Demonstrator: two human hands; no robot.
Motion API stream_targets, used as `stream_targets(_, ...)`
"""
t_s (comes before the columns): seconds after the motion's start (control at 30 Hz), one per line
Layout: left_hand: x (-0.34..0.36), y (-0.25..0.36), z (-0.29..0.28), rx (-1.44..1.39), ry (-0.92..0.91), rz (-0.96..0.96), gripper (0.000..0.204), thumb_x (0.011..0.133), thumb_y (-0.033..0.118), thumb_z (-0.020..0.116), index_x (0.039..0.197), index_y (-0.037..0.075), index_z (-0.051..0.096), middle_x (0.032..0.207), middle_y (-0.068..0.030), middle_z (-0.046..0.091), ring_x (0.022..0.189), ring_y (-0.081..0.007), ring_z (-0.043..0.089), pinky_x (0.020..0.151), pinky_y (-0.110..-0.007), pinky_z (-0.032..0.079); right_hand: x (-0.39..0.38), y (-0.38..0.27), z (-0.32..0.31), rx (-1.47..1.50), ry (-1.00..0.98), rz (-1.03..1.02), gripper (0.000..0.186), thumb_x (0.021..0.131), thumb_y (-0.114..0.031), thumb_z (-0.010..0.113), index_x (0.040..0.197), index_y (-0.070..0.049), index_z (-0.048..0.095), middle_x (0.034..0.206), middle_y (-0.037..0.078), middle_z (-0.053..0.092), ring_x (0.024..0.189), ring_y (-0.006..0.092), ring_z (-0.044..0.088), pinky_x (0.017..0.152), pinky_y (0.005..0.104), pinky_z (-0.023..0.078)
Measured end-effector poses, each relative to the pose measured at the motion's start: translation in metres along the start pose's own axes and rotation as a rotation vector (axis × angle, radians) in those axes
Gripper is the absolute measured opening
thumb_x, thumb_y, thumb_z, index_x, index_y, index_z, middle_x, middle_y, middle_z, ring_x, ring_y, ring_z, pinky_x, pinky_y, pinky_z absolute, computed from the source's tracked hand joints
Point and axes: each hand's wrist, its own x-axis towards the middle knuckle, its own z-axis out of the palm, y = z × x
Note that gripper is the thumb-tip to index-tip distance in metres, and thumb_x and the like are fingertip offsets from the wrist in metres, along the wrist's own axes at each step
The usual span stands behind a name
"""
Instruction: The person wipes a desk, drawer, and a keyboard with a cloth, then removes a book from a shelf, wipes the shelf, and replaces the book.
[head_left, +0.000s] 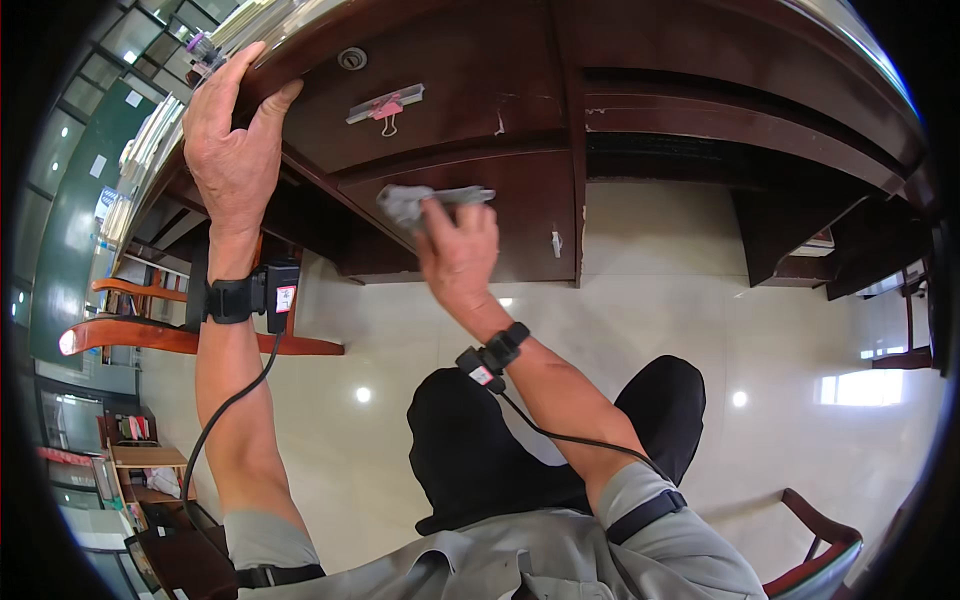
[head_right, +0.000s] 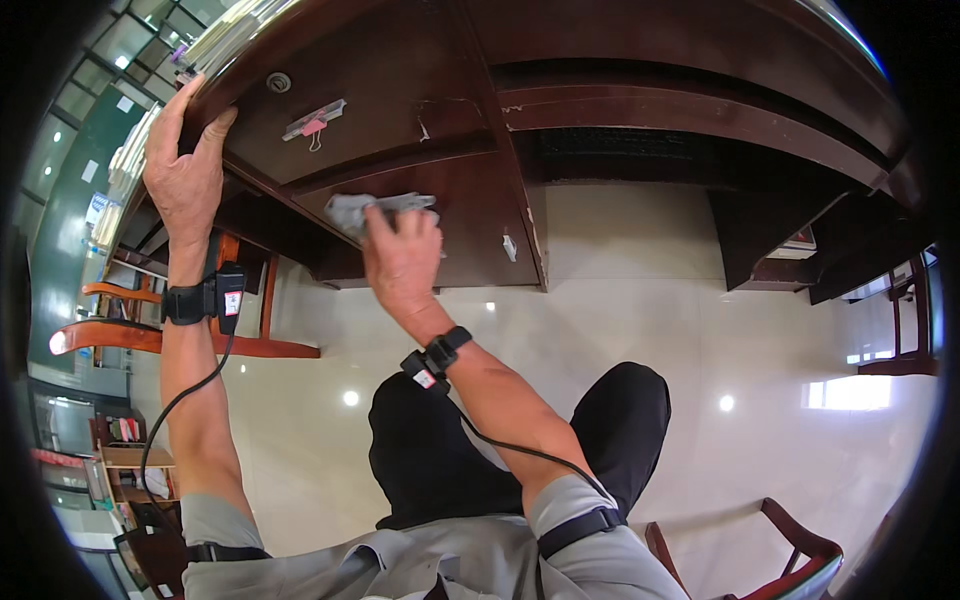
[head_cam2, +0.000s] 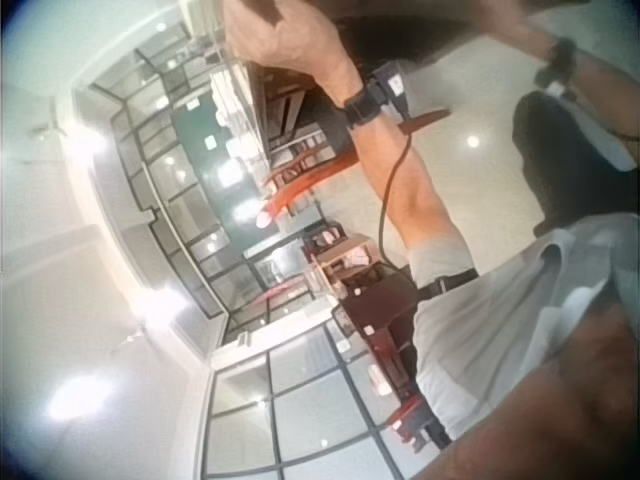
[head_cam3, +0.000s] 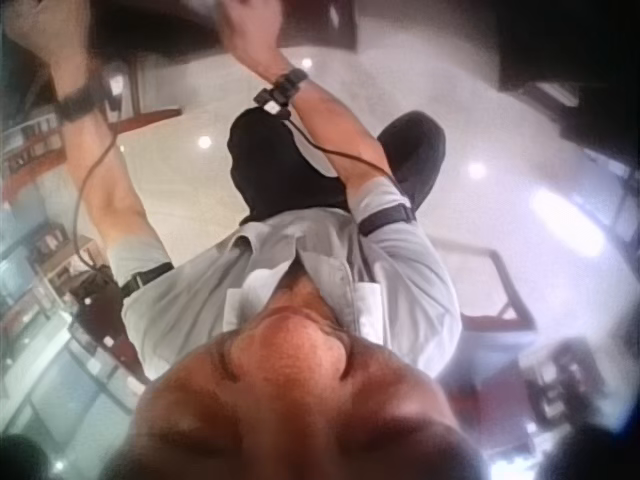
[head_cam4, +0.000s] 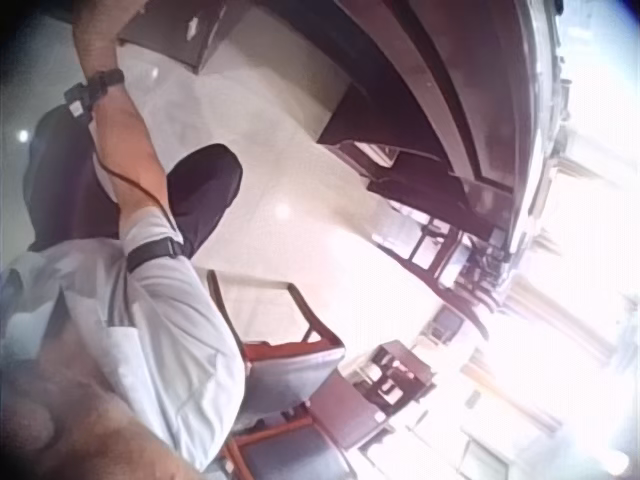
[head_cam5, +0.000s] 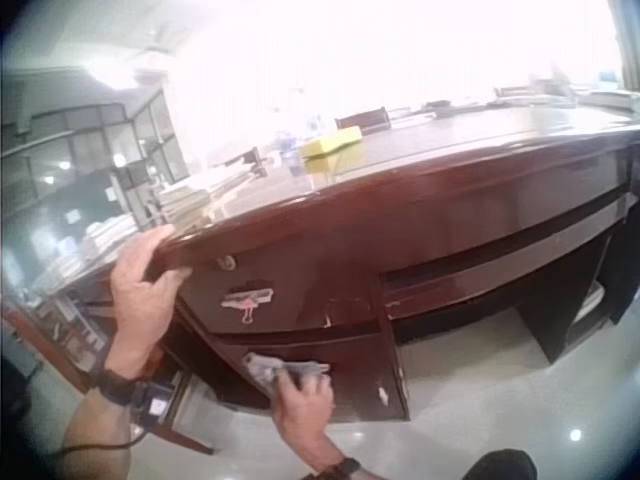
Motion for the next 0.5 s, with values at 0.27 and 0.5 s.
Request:
stream_targets(0.27, 0.002, 0.004, 0.012, 0.008, 0.087, 0.028, 0.044, 0.083, 0.015, 0.084, 0.125, 0.011, 0.07, 0.118, -0.0078, 0.072, 0.107, -0.024, 0.067, 0.094, -0.036, 0.052, -0.048, 0.038, 0.067, -0.167, -0.334, -0.261, 0.026, 0.08, -0.015, 0.067, 0.105, -0.017, 0.074, 0.093, 0.009, 0.055, 0.093, 0.0311, 0.054, 0.075, 0.0437, 0.044)
stream_targets(0.5, -0.003, 0.0, 0.011, -0.031, 0.134, 0.045, 0.04, 0.084, 0.015, 0.083, 0.122, 0.011, 0.071, 0.11, -0.006, 0.074, 0.1, -0.0241, 0.069, 0.09, -0.035, 0.052, 0.046, 0.004, -0.053, -0.012, 0.167, -0.262, 0.048, 0.066, -0.002, 0.076, 0.112, -0.016, 0.073, 0.098, 0.01, 0.058, 0.094, 0.0311, 0.055, 0.076, 0.0418, 0.045)
